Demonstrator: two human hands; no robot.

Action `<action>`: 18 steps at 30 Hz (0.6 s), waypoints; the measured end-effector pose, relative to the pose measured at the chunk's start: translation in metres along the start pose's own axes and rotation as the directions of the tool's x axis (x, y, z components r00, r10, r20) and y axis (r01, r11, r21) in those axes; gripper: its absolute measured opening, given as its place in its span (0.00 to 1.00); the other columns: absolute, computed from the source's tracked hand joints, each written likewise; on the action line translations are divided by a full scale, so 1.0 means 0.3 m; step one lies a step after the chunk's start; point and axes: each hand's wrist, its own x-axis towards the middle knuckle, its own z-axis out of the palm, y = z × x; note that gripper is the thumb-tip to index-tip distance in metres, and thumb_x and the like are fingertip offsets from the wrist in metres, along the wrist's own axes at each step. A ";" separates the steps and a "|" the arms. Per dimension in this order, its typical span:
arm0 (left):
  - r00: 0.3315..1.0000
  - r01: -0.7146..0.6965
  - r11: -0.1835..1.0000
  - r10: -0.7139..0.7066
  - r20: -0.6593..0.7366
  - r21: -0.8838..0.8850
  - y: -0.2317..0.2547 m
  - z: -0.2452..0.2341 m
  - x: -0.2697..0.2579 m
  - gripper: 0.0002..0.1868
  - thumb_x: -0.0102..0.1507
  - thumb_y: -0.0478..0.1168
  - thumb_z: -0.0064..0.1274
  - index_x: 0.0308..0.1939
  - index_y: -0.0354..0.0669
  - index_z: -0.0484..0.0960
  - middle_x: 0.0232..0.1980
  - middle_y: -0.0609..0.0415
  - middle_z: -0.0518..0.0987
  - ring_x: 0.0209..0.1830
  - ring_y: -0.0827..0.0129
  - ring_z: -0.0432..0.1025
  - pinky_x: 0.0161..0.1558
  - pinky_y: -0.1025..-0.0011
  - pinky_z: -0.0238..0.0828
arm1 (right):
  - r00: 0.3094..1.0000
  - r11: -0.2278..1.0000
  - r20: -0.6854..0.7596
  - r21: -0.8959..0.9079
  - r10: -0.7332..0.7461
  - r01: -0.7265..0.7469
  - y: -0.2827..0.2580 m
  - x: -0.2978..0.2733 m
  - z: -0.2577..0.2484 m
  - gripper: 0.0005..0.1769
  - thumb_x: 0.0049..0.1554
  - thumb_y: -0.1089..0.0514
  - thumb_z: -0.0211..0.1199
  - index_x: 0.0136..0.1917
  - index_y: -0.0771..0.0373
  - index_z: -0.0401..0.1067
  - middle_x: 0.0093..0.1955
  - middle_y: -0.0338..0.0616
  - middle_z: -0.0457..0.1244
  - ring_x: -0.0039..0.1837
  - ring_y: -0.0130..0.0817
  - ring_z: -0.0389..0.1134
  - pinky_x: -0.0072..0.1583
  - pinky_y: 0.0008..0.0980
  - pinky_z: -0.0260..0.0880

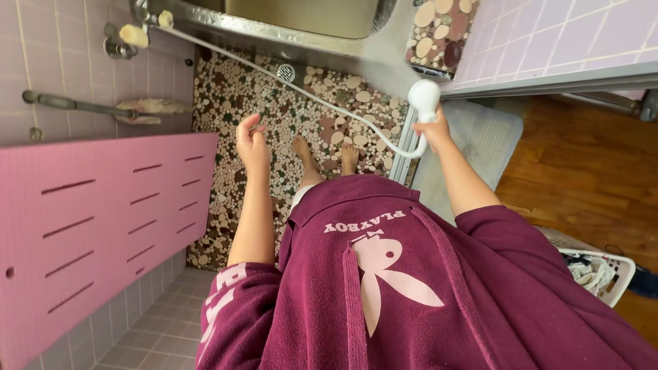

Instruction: Rinsing the bathroom floor and bath mat with a shower head and handling laundry.

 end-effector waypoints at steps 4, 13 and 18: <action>0.981 0.155 0.987 -0.147 -0.126 0.052 -0.007 -0.098 -0.096 0.19 0.67 0.26 0.37 0.58 0.38 0.78 0.60 0.53 0.75 0.53 0.71 0.75 0.49 0.74 0.72 | 0.996 0.996 -0.054 0.070 0.064 -0.060 0.032 -0.094 0.045 0.52 0.45 0.76 0.68 0.78 0.55 0.54 0.51 0.46 0.66 0.43 0.36 0.69 0.40 0.34 0.71; 0.860 0.510 0.843 -0.495 -0.121 0.171 -0.065 -0.291 -0.126 0.18 0.69 0.34 0.42 0.62 0.46 0.76 0.61 0.58 0.76 0.50 0.69 0.72 0.47 0.71 0.70 | 0.965 0.976 -0.188 0.154 0.182 -0.154 0.224 -0.208 0.017 0.45 0.43 0.78 0.65 0.72 0.57 0.61 0.53 0.45 0.66 0.44 0.41 0.72 0.40 0.39 0.76; 0.800 0.591 0.795 -0.599 0.023 0.138 -0.258 -0.533 -0.185 0.19 0.66 0.35 0.44 0.62 0.48 0.75 0.65 0.59 0.73 0.59 0.75 0.69 0.54 0.70 0.68 | 0.953 0.992 -0.287 0.108 0.097 -0.069 0.346 -0.413 0.086 0.44 0.44 0.78 0.65 0.72 0.58 0.64 0.54 0.46 0.67 0.43 0.41 0.71 0.40 0.38 0.75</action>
